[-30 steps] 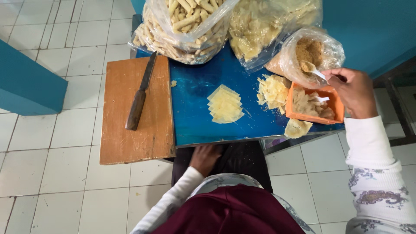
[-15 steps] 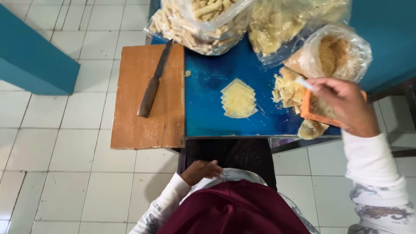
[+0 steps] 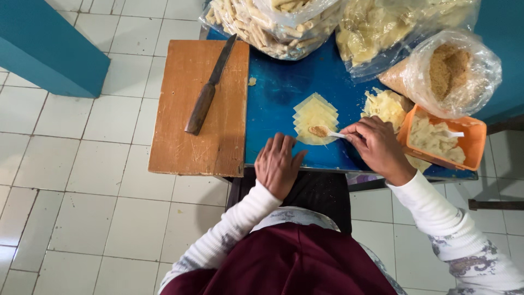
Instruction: The person sprinkles powder from a plastic bag using a spoon onto thin snack pieces, folds the pieces by hand, and stacks them into a chevron pattern on a blue table, taking additional pieces from an orange container.
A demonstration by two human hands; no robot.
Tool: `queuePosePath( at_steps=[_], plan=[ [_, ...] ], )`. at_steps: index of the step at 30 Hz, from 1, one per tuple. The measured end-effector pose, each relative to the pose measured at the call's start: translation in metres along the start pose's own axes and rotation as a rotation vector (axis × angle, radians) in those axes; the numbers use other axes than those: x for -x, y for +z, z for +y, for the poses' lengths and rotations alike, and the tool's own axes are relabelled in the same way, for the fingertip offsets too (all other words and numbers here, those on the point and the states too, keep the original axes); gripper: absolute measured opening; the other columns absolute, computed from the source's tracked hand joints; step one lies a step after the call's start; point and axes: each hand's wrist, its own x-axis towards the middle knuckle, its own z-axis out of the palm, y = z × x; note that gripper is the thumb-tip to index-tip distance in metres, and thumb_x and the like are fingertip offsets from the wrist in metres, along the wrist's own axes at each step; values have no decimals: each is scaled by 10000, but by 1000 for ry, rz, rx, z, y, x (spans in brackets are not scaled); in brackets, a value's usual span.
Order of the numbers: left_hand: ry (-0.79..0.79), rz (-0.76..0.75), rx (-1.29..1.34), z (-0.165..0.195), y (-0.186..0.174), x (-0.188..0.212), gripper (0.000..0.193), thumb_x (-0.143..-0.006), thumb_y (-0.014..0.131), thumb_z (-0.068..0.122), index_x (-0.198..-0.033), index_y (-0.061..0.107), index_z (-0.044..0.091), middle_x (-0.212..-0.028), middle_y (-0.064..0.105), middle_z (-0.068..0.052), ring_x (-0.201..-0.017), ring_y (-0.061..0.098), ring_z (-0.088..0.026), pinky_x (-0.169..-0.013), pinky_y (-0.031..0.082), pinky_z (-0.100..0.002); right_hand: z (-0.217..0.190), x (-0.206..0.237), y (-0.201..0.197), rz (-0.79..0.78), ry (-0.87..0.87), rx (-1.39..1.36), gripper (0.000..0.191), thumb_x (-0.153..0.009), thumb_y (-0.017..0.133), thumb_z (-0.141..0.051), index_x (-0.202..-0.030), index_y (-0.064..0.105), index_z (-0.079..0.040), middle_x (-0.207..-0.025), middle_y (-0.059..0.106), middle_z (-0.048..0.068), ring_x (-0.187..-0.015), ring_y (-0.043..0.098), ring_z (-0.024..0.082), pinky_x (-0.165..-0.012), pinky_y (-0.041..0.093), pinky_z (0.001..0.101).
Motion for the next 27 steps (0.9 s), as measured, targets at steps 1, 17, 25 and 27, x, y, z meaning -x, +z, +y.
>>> queuePosePath(
  at_steps=[1,17,25,27],
  plan=[
    [58,68,-46,-1,5,-4,301,-876,781,288,-963,579,82,-925,580,-78,-815,624,-287,-692,506,-418,-1,0,0,58,-100,88,73,-926,720,-159,-994,739,-145,-886,634,4,-902,582,223,-780,383,391],
    [-18,129,-34,-4,35,-14,246,-843,747,128,-940,529,66,-978,506,-116,-954,526,-331,-791,439,-446,-3,28,6,221,-358,602,200,-983,739,-120,-1173,760,-178,-1043,621,-52,-941,541,157,-892,340,431],
    [2,167,-64,-2,39,-15,159,-907,682,106,-909,524,85,-962,514,-99,-936,536,-307,-785,426,-435,13,25,3,326,-267,499,59,-1049,736,-201,-1099,768,-202,-966,674,-47,-920,551,164,-978,303,455],
    [12,162,-70,-4,39,-14,145,-919,667,92,-909,523,80,-946,519,-103,-917,538,-311,-777,434,-437,24,34,-13,319,-121,369,53,-1128,709,-219,-1088,731,-192,-989,670,-34,-980,570,166,-1026,287,416]
  ],
)
